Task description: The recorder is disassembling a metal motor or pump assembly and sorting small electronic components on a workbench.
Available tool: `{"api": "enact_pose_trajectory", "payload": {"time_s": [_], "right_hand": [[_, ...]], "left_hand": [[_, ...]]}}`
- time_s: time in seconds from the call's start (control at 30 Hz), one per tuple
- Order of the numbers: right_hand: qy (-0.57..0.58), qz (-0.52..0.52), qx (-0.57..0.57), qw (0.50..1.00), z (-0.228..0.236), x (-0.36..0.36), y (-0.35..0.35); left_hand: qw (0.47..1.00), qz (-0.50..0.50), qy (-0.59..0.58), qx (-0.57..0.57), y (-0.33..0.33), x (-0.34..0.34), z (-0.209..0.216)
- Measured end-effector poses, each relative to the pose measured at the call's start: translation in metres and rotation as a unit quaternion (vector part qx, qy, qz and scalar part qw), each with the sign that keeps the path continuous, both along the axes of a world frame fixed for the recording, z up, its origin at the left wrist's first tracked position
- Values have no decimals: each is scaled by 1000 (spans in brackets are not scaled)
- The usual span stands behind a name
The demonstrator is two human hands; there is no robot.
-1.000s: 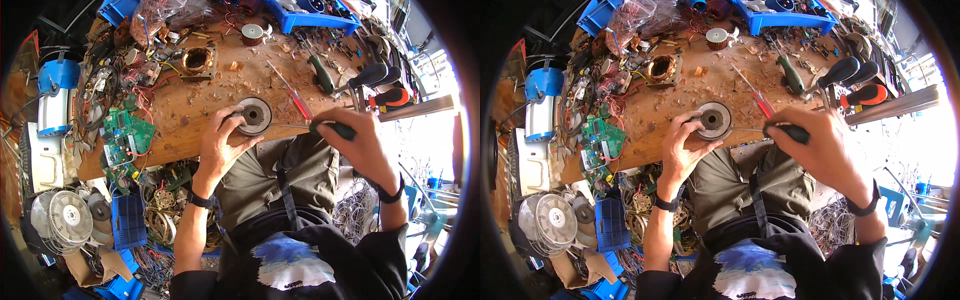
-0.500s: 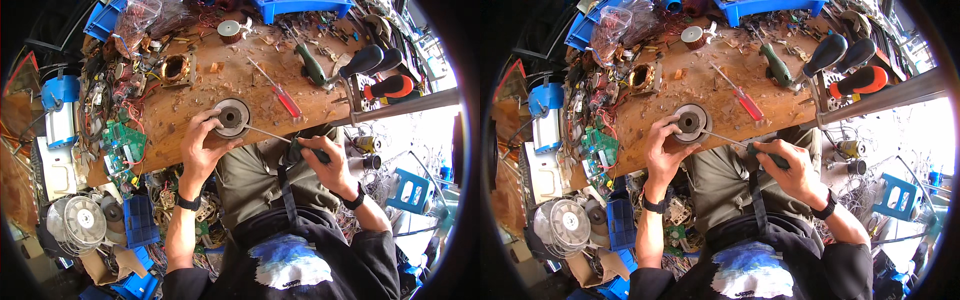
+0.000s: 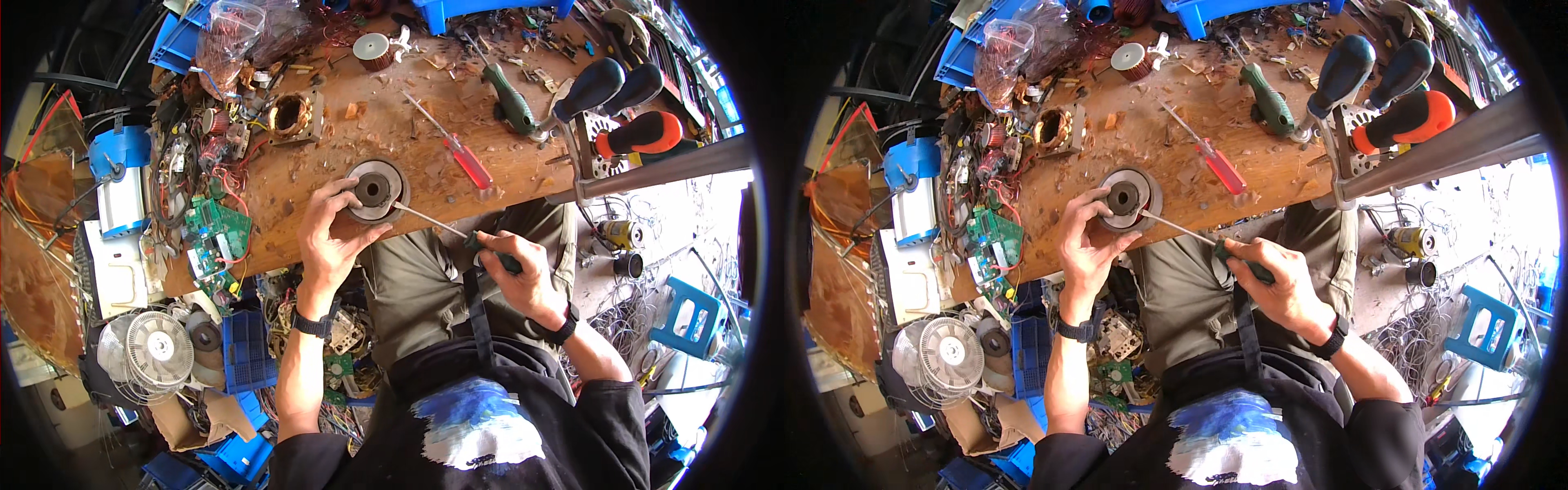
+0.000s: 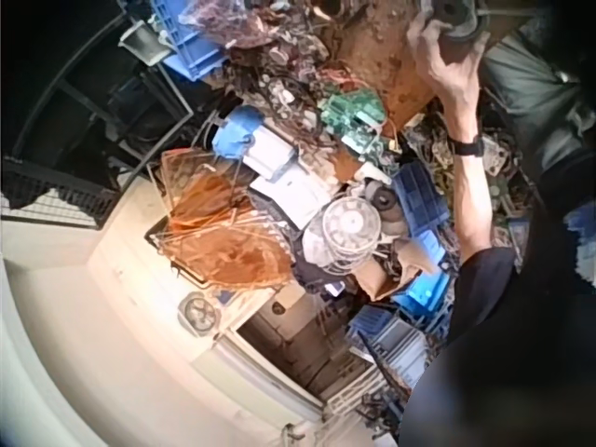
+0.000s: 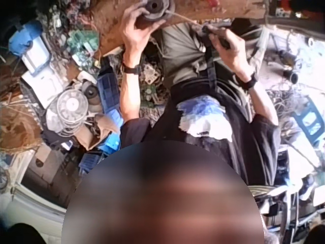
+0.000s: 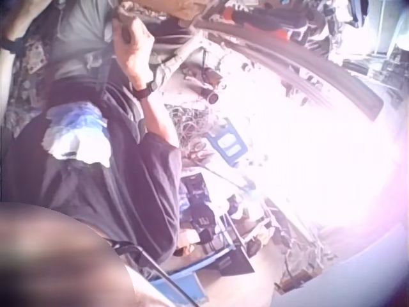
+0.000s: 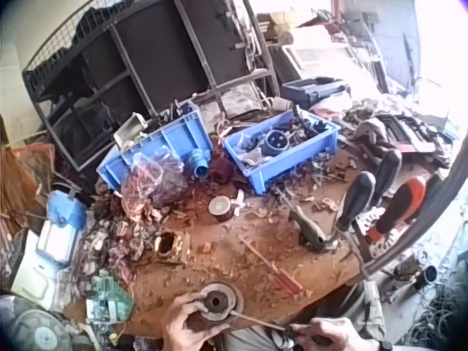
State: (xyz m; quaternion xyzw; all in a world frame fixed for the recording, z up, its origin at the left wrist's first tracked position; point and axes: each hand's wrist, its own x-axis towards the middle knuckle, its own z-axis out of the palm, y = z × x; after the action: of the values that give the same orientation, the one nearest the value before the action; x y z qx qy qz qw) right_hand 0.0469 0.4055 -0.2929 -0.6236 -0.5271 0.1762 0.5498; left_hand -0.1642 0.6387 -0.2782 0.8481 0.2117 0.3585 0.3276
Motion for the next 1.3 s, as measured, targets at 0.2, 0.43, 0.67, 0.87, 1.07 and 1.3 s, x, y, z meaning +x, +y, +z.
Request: {"api": "enact_pose_trajectory", "payload": {"time_s": [0.2,0.43,0.67,0.87,1.07,1.3], "right_hand": [[15,-10,20,1000,-8,-6,1],[2,-18,39,999,-13,-6,3],[0,-15,36,999,-19,-14,2],[-5,-9,38,999,-31,-20,3],[-32,-11,35,999,-23,-19,-1],[-94,13,-80,992,87,0,15]], "left_hand": [[1000,10,7,-9,-2,0,4],[993,41,103,47,-4,13,37],[990,37,124,54,1,13,44],[987,55,106,112,1,16,39],[985,55,85,139,2,17,36],[983,61,76,155,0,9,32]]}}
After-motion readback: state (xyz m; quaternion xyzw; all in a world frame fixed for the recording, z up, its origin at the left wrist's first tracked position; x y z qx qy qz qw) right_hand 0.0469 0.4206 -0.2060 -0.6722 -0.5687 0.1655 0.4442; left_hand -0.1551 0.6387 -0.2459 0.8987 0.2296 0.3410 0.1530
